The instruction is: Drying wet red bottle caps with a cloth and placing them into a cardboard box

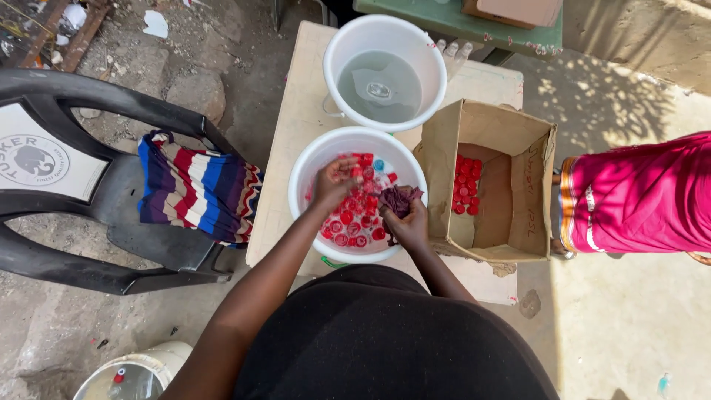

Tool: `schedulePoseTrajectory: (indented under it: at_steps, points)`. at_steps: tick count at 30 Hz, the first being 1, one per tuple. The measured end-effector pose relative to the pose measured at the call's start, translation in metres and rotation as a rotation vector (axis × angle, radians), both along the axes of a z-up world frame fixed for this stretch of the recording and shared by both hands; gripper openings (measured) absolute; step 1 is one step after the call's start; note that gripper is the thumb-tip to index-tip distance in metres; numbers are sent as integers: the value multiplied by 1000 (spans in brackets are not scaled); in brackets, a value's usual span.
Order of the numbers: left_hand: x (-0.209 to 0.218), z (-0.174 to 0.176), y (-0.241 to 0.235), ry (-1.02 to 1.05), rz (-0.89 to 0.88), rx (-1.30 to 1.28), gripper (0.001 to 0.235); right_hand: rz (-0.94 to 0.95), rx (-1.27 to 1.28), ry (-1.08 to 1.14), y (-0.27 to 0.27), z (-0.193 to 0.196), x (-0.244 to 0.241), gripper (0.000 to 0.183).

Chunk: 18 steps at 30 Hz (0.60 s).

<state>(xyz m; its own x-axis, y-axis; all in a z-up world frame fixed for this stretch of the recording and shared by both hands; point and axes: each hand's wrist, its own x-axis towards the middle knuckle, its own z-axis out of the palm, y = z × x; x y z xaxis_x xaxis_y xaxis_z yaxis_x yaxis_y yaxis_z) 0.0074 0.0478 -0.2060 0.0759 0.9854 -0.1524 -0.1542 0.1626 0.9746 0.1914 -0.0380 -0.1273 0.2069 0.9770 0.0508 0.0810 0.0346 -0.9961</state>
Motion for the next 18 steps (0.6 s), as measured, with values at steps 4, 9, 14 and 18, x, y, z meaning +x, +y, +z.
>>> schedulePoseTrajectory:
  at_steps: [4,9,14,18]
  points:
    - [-2,65,-40,280,-133,152,41,-7,-96,141,3,-6,0,18]
    - [19,32,-65,-117,-199,-173,37,-28,-452,138,-15,43,-9,40]
    - [18,38,-76,-230,-141,-286,35,98,-450,-10,-44,52,-8,31]
    - [6,65,-69,-242,17,-282,29,195,-385,-209,-39,88,-15,19]
